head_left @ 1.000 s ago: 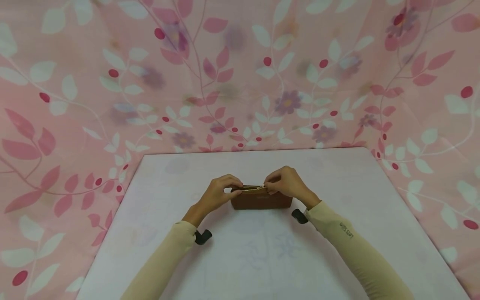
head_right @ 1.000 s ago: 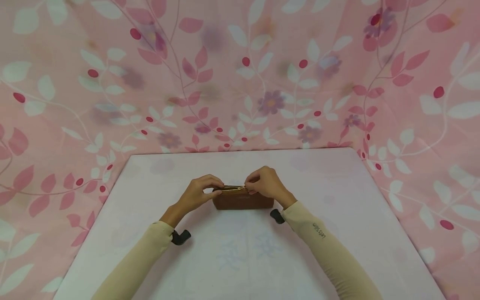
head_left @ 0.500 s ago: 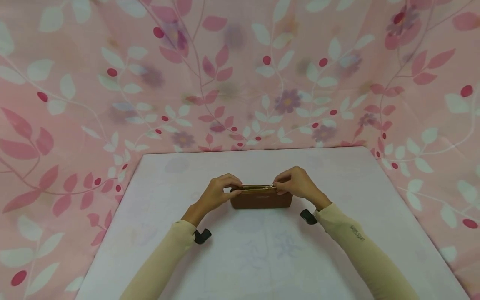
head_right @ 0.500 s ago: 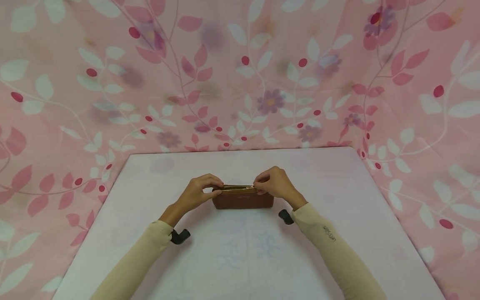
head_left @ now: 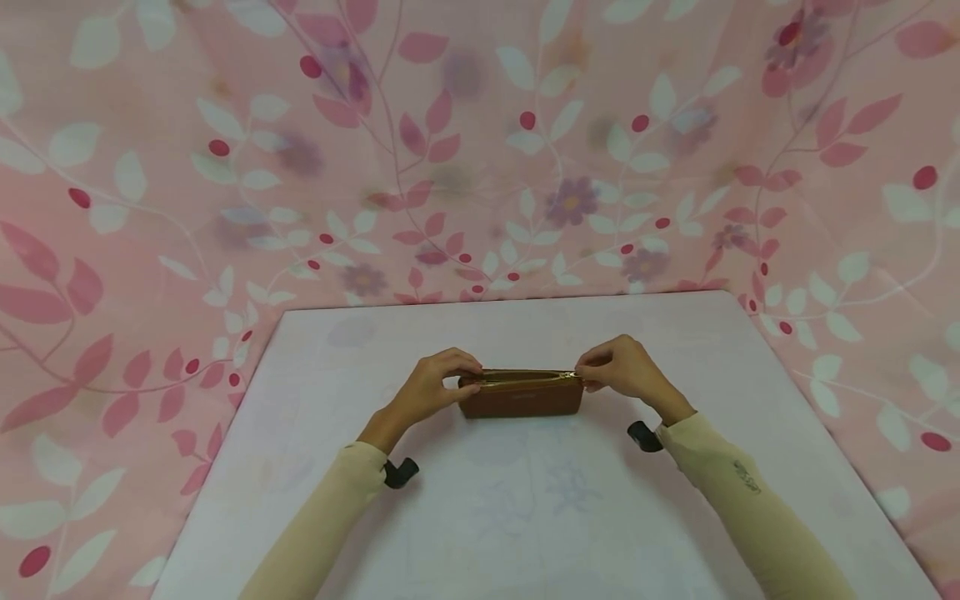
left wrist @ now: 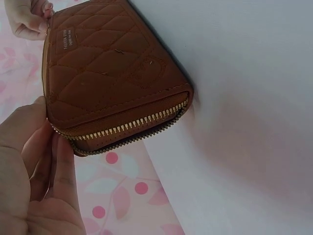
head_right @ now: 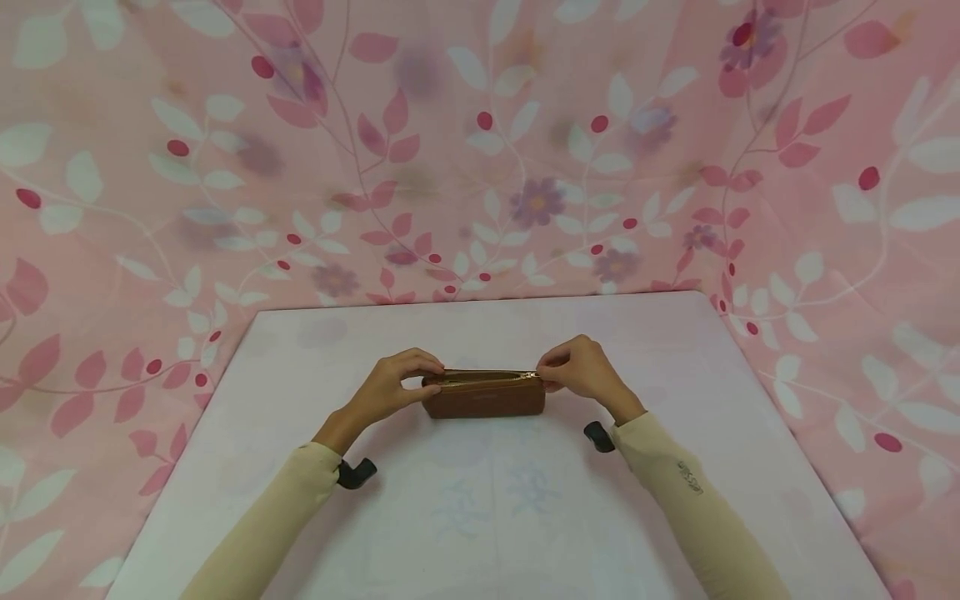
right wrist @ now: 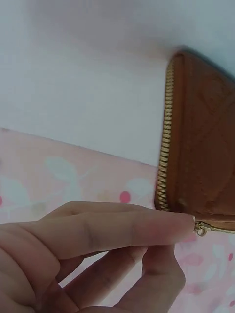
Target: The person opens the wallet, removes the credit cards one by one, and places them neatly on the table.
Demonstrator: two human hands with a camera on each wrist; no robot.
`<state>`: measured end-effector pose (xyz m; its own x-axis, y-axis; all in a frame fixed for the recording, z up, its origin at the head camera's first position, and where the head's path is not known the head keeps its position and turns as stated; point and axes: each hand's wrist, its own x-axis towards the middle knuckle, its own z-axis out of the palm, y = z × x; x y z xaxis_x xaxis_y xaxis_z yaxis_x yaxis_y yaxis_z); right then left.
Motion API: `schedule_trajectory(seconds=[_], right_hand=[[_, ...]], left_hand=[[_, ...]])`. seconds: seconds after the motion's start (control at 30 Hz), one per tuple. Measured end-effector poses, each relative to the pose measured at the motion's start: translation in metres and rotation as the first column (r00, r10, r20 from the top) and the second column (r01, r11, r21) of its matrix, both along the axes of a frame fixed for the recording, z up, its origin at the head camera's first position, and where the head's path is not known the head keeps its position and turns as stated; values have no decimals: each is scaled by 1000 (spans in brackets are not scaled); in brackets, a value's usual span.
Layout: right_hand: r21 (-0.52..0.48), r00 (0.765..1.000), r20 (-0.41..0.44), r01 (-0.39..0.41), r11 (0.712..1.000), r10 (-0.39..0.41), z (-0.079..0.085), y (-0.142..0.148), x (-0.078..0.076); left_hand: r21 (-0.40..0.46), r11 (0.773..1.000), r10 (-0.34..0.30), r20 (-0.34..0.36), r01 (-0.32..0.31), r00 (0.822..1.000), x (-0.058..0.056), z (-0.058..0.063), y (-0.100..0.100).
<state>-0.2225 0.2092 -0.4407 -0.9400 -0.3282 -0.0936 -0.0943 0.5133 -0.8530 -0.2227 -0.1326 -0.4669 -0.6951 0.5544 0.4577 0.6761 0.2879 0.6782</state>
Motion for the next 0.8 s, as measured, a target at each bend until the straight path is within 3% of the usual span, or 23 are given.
schedule_trajectory(seconds=[0.1,0.4,0.63,0.8], right_hand=[[25,1000,19,23,999,-24,-1,9,1],[70,994,79,67,995,-72,-16,24,2],[121,992,95,75,990,-87,-34,22,1],[190,997,45,60,980,-70,-49,18,0]], left_hand=[[19,1000,-23,-23,23,999,6,9,1],[13,999,-50,0,50,999,6,10,-3],[29,996,-80,-10,81,997,-5,-11,-8],[-43,996,-75,-23,74,997,-14,-23,-12]])
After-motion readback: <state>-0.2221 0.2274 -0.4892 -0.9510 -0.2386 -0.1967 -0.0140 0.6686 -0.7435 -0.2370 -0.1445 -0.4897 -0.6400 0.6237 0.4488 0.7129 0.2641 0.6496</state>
